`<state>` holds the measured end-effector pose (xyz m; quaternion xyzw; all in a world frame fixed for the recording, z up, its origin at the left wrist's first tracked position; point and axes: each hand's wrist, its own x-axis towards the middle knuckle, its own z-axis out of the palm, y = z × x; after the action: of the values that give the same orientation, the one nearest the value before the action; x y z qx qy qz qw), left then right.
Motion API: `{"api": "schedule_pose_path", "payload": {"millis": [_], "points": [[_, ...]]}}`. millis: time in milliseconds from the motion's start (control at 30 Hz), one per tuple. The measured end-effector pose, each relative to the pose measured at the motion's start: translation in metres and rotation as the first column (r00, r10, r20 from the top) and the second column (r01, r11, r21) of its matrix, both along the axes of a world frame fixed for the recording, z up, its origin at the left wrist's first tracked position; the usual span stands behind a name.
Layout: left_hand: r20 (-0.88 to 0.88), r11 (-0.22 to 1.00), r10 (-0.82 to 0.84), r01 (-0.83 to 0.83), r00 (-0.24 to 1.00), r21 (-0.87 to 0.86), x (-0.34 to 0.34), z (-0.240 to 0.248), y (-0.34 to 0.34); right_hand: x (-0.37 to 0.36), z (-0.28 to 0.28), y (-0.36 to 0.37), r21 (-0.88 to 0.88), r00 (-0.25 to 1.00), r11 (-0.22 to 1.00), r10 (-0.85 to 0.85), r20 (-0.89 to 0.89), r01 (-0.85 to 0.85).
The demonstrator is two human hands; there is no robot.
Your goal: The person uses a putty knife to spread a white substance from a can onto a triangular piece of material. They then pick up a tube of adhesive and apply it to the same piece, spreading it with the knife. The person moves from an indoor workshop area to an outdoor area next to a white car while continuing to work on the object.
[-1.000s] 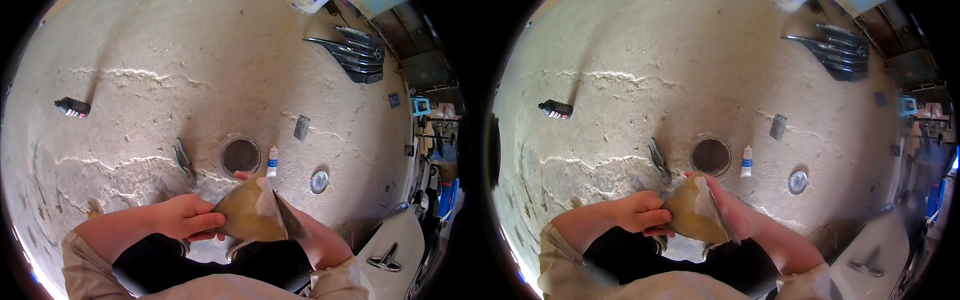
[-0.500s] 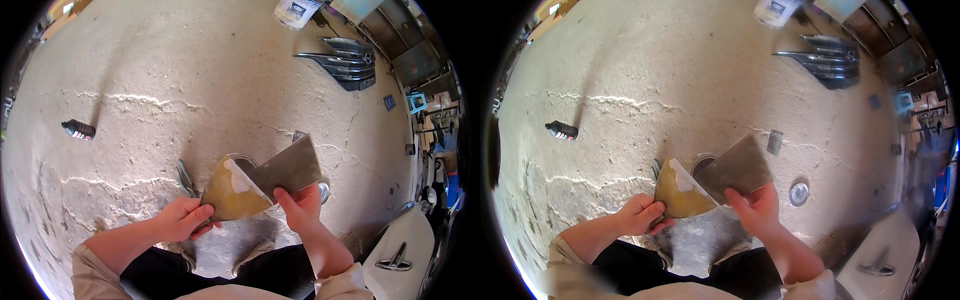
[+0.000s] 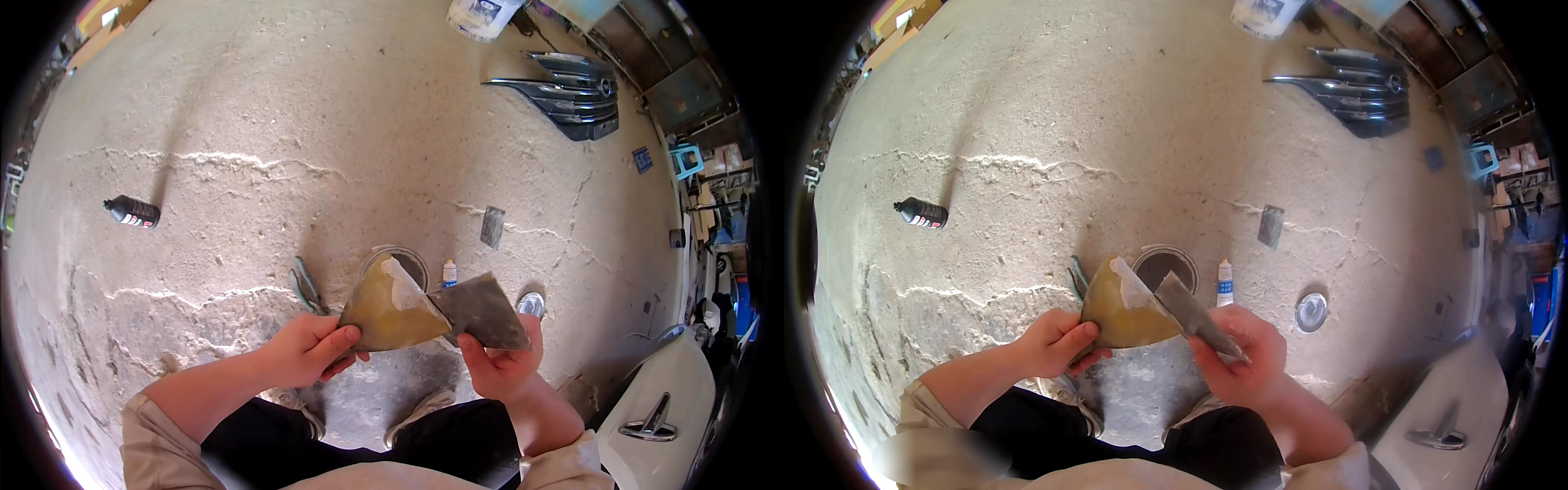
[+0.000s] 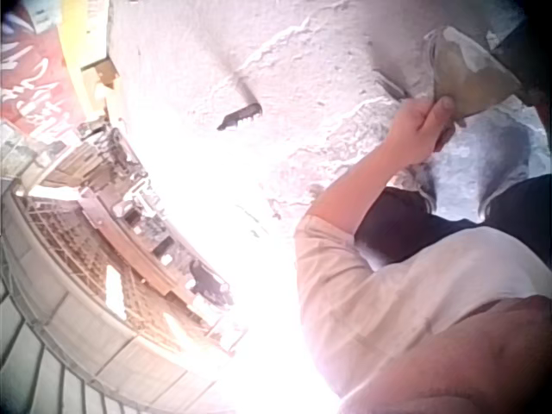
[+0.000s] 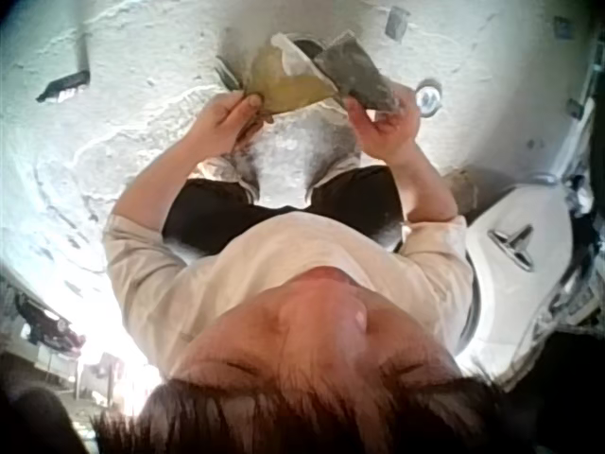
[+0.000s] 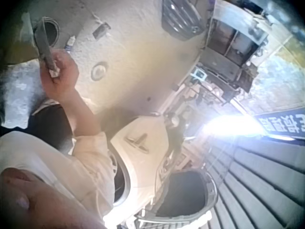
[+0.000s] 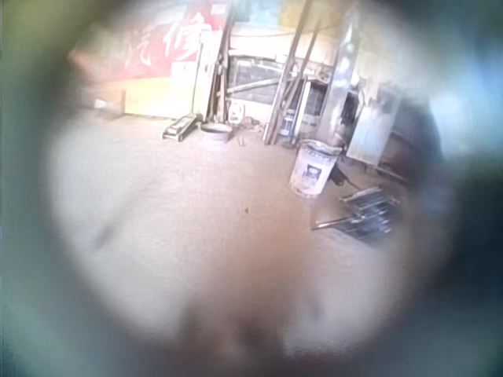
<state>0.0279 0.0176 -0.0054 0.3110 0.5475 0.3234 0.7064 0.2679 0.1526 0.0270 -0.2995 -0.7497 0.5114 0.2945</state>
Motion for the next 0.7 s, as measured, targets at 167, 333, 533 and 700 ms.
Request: {"api": "schedule_pose_path", "payload": {"millis": [167,333,533,700], "points": [[0.0,0.998,0.019,-0.019,1.0,0.066,0.0,-0.007,-0.004,0.0,0.015,0.009,0.166,0.97,0.968,0.154,0.19,-0.187],[0.081,0.98,0.186,-0.19,0.979,0.052,-0.006,-0.003,-0.005,-0.006,0.027,0.013,0.17,0.921,0.952,0.185,0.344,-0.254],[0.195,0.964,0.221,-0.244,0.956,0.106,-0.015,0.007,-0.003,0.006,-0.026,0.015,-0.156,0.994,0.983,-0.089,0.059,0.097],[0.103,0.972,-0.232,0.236,0.967,-0.022,-0.005,0.012,0.003,-0.001,-0.012,0.012,-0.608,0.846,0.782,-0.229,-0.481,-0.134]]}}
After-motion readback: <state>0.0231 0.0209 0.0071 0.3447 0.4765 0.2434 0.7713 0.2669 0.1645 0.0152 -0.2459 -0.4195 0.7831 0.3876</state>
